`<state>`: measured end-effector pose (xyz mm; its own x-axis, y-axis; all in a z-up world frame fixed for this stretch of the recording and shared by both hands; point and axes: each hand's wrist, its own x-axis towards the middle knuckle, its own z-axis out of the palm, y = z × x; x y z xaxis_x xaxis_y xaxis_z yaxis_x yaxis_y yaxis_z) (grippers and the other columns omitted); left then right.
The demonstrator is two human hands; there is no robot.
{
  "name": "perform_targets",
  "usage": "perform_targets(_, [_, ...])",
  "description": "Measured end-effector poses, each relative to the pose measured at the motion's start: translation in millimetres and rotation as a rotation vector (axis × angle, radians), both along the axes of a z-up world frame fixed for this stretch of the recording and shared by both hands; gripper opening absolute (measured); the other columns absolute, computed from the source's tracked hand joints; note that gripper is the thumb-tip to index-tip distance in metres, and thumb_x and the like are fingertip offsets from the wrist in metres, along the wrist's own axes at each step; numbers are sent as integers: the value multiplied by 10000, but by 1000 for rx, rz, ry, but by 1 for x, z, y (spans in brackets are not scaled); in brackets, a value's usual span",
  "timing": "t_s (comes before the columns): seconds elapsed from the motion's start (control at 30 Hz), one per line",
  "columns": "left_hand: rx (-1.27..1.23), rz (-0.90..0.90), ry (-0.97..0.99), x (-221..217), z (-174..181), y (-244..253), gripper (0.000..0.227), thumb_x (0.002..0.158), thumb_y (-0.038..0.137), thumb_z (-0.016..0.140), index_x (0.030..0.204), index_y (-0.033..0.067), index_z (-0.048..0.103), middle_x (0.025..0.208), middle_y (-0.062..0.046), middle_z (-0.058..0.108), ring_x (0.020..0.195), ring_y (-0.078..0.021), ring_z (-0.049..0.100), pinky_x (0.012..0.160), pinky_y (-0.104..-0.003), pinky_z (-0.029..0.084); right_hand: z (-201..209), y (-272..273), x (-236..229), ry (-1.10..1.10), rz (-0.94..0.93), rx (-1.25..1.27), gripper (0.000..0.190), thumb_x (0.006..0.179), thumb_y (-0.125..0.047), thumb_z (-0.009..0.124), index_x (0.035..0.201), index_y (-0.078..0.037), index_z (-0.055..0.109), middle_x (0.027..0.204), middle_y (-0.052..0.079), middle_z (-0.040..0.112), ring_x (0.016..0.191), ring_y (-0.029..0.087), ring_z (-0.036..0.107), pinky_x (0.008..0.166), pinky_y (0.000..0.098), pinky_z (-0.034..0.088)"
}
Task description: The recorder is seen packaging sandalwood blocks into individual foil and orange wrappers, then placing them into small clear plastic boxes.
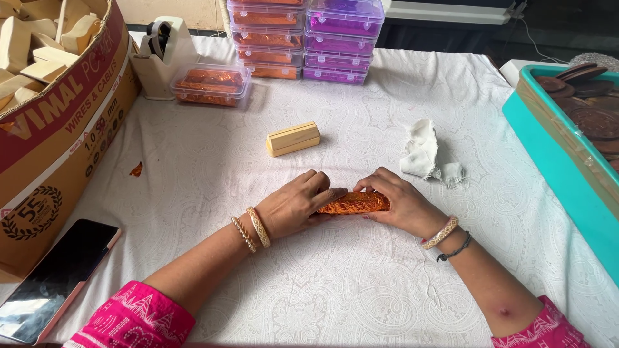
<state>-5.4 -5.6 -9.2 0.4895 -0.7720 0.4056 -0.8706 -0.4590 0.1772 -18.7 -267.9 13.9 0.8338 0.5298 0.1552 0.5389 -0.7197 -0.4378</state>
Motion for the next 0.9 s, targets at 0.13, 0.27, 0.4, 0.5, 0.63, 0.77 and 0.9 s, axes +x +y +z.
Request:
perform_targets(0.13, [46, 30, -17, 0, -1, -2, 628, 773, 238, 801, 1345, 139, 562, 1189, -114, 602, 998, -247, 661, 888, -325, 592, 2, -8, 2, 41, 14, -47, 589, 684, -158, 879, 1195, -179, 588, 1180, 13, 602, 1148, 192, 622, 1014, 344, 493])
perform_targets(0.27, [8, 44, 58, 0, 2, -1, 597, 836, 236, 770, 1385, 150, 552, 1147, -99, 666, 861, -234, 721, 756, -324, 627, 11, -9, 1, 186, -113, -145, 638, 762, -227, 842, 1315, -233, 524, 1229, 24, 607, 1207, 202, 618, 1039, 362, 516])
perform_targets(0.4, [20, 73, 68, -3, 2, -4, 571, 880, 237, 744, 1401, 139, 534, 1108, -98, 683, 828, -230, 717, 707, -327, 629, 3, -15, 6, 76, -50, -61, 597, 754, -169, 815, 1256, -162, 493, 1263, 24, 623, 1180, 230, 633, 1014, 372, 526])
perform_targets(0.5, [24, 92, 52, -1, -2, -6, 566, 875, 230, 727, 1400, 139, 535, 1113, -99, 674, 873, -240, 711, 738, -330, 627, -3, -19, 9, 13, -15, -12, 512, 772, -147, 809, 1195, -135, 522, 1177, 32, 659, 1149, 229, 676, 1022, 347, 555])
perform_targets(0.63, [66, 109, -39, 1, -3, -8, 472, 932, 223, 669, 1370, 129, 519, 1137, -119, 639, 958, -257, 678, 797, -339, 616, -8, -16, 11, -87, -33, 44, 461, 763, -78, 793, 1127, -93, 509, 1132, 49, 638, 1086, 242, 697, 967, 338, 591])
perform_targets(0.77, [149, 125, -205, 10, -10, -10, 433, 894, 190, 640, 1303, 152, 502, 1179, -126, 612, 1067, -283, 638, 873, -349, 591, -17, -14, 15, -139, -95, 68, 421, 765, -33, 768, 1083, -83, 498, 1069, 62, 596, 1013, 238, 696, 898, 344, 609])
perform_targets(0.9, [213, 127, -178, 14, -10, -14, 430, 908, 159, 626, 1310, 179, 477, 1183, -98, 593, 1110, -271, 616, 958, -344, 566, -17, -16, 15, -114, -121, 168, 382, 762, -4, 725, 1053, -65, 484, 1053, 60, 576, 1004, 198, 673, 843, 339, 596])
